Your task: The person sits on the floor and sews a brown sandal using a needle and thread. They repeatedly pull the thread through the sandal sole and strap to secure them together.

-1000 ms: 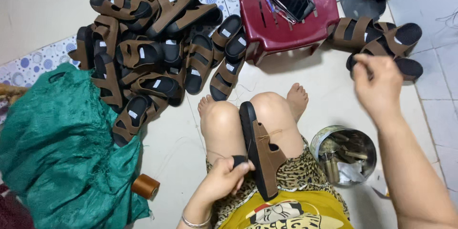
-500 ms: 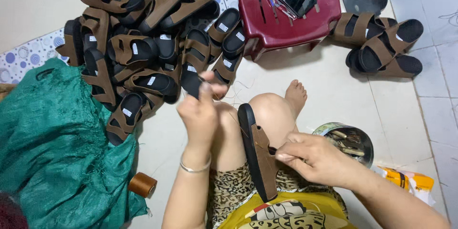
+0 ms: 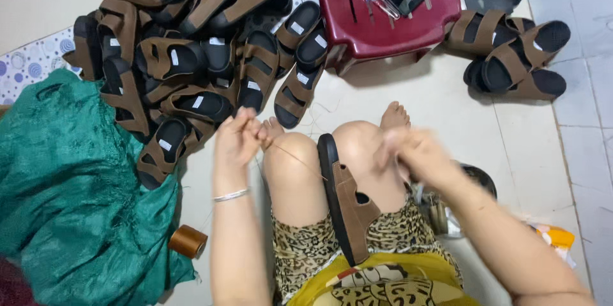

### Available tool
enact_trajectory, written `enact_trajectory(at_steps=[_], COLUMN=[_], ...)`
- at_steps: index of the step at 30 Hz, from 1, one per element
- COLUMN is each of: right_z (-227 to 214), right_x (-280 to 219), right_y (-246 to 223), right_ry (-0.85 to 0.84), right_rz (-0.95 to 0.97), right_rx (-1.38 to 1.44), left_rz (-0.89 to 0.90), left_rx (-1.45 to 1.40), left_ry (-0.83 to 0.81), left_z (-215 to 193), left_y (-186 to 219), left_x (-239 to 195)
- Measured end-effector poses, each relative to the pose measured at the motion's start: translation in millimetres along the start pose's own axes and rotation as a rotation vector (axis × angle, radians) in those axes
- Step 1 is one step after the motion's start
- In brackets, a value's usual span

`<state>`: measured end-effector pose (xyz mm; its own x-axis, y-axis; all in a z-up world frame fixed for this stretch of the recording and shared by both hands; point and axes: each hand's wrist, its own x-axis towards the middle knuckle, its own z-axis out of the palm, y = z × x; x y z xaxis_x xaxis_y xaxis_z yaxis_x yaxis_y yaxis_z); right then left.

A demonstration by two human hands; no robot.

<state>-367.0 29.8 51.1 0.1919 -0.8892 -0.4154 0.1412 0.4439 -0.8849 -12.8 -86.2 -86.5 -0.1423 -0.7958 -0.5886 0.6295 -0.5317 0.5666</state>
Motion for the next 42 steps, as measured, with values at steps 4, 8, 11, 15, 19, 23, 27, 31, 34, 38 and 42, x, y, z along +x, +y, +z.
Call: enact_trajectory(at_steps=[4,8,11,15,19,23,27,31,34,38,42], right_z=[-53.1,-16.7,24.0,29.9,26.3,31.5,44.3,54.1,60.4,73.0,48.4], right_x=[-12.9,-40.8,-45.3,-45.0,-43.0,-41.9,-46.1,-33.0,-17.2,-8.5,-14.5], right_y=[6.0,-12.2,-35.8,-30.7,-20.5,-26.2,-41.4,-50.2,-44.4,-57.2,-41.7], right_ry=[0.439,0.131,-0.213,-0.226,-0.226,-0.254,-0.221,-0.28,-0.304,-0.299,-0.305], right_rz=[-0.048,-0.057,-0.1,-0.302,-0.248,-0.208,-0.201,-0.175,-0.162,-0.23,-0.201], right_rx=[-0.382,-0.828,-1.054,-1.155,-1.237,-1.377,-1.56,-1.605,-1.599,-1.6,-1.348], left_rz=[0.053,0.709,0.729,0.521,0.443,0.436,0.489,0.526,0.543,0.564,0.797], left_rx=[1.194,1.283,0.822,1.03,1.302,1.374,1.448,1.445,1.433,1.362,1.345], left_ry=[0.403,0.411,-0.132,-0.429,-0.545,-0.558,-0.541,-0.514,-0.479,-0.423,-0.288], left_z=[-77.3,2.8,94.1,123.3,111.8,124.5,113.2,106.9,105.1,98.3,89.7], left_y=[36.3,28.2,-0.7,-7.7,-18.7,-10.6,-24.1,-29.7,-31.6,-43.2,-48.5], left_x=[-18.1,-105.3,-152.8,-169.7,-164.2,-165.1,-158.2,-151.3,-144.4,-139.5,-150.4])
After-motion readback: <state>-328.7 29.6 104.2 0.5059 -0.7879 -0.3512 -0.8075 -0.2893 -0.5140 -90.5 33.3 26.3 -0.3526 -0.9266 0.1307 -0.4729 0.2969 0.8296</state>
